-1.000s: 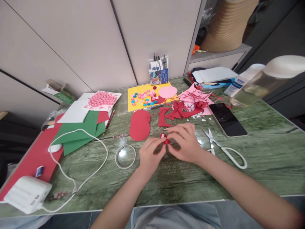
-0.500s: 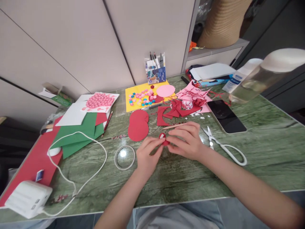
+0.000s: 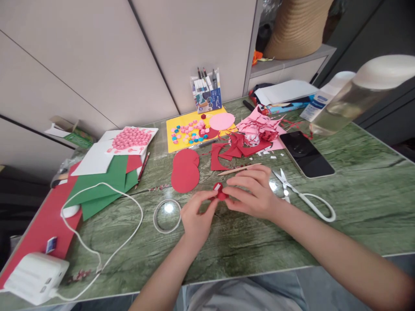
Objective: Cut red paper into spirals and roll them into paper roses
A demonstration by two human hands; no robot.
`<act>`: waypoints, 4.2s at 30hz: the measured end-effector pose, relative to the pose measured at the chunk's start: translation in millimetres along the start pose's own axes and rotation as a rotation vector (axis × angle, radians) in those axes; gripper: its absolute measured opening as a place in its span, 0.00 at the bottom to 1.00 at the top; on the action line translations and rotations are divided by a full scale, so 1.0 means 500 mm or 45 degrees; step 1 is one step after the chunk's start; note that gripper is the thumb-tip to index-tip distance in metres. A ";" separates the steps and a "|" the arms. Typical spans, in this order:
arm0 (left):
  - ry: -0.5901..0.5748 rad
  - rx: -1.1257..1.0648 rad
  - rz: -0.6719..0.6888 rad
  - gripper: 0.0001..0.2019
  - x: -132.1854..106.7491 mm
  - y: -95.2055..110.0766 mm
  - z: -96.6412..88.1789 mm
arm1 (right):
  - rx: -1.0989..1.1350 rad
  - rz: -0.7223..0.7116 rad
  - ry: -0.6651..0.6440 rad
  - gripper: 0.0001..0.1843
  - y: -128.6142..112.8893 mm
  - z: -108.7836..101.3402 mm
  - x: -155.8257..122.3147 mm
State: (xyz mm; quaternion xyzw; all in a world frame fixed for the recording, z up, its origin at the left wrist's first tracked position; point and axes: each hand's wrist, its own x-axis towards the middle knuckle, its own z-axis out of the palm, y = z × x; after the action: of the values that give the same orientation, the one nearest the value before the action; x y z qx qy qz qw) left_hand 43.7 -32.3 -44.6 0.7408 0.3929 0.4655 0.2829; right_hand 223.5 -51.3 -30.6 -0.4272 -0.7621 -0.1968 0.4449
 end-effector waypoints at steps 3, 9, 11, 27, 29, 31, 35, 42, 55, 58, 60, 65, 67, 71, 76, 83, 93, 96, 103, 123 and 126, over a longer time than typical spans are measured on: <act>0.009 -0.042 -0.078 0.08 -0.002 0.000 0.004 | -0.003 -0.006 -0.023 0.12 0.001 -0.002 -0.001; -0.047 0.034 -0.053 0.11 0.000 0.004 0.002 | -0.049 -0.053 -0.040 0.08 0.002 -0.002 0.001; -0.057 0.057 -0.042 0.11 0.001 0.004 0.000 | -0.052 -0.061 -0.037 0.07 0.003 0.000 0.001; -0.100 0.145 0.189 0.12 0.008 -0.003 -0.010 | -0.045 -0.089 -0.091 0.05 0.003 -0.003 0.001; -0.118 0.145 0.218 0.12 0.012 -0.005 -0.012 | -0.007 -0.052 -0.133 0.06 0.001 -0.001 0.003; -0.130 0.126 0.227 0.11 0.019 -0.007 -0.015 | 0.053 0.023 -0.208 0.06 -0.001 -0.003 0.010; -0.139 0.014 0.103 0.10 0.031 -0.011 -0.021 | 0.323 0.309 -0.496 0.09 -0.004 -0.016 0.031; -0.319 -0.307 -0.108 0.07 0.035 -0.008 -0.023 | 1.104 0.887 -0.608 0.14 0.015 -0.017 0.039; -0.437 -0.548 -0.111 0.09 0.029 -0.008 -0.025 | 1.516 1.176 -0.721 0.09 0.026 -0.006 0.028; -0.448 -0.531 -0.103 0.09 0.027 -0.006 -0.024 | 1.479 1.174 -0.719 0.07 0.027 -0.008 0.029; -0.454 -0.515 -0.105 0.09 0.026 -0.004 -0.023 | 1.476 1.180 -0.715 0.07 0.028 -0.009 0.029; -0.487 -0.506 -0.128 0.08 0.028 -0.001 -0.024 | 1.462 1.221 -0.734 0.06 0.029 -0.010 0.030; -0.498 -0.509 -0.134 0.08 0.028 0.001 -0.025 | 1.459 1.229 -0.744 0.05 0.030 -0.010 0.030; -0.505 -0.499 -0.137 0.07 0.027 0.001 -0.024 | 1.461 1.216 -0.765 0.05 0.031 -0.010 0.030; -0.488 -0.430 -0.096 0.07 0.028 0.001 -0.025 | 1.408 1.140 -0.770 0.05 0.023 -0.012 0.038; -0.451 -0.159 0.097 0.09 0.033 0.006 -0.027 | 1.106 0.964 -0.720 0.04 0.013 -0.019 0.046; -0.367 -0.012 0.351 0.08 0.032 0.004 -0.027 | 0.919 0.803 -0.767 0.04 0.010 -0.021 0.048; -0.375 0.001 0.361 0.08 0.033 0.006 -0.028 | 0.907 0.805 -0.761 0.04 0.010 -0.020 0.048; -0.372 0.043 0.411 0.08 0.035 0.008 -0.030 | 0.941 0.854 -0.811 0.02 0.016 -0.018 0.043; -0.324 0.033 0.385 0.08 0.034 0.008 -0.028 | 1.012 0.971 -0.753 0.02 0.009 -0.013 0.043; -0.322 0.022 0.386 0.08 0.034 0.007 -0.029 | 0.999 0.984 -0.741 0.01 0.008 -0.013 0.043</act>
State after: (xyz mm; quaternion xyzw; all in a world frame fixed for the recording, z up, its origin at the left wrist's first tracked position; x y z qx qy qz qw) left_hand 36.1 -19.2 -28.3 0.8465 0.2424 0.4026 0.2502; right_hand 225.1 -43.1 -9.6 -0.5129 -0.6580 0.3978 0.3817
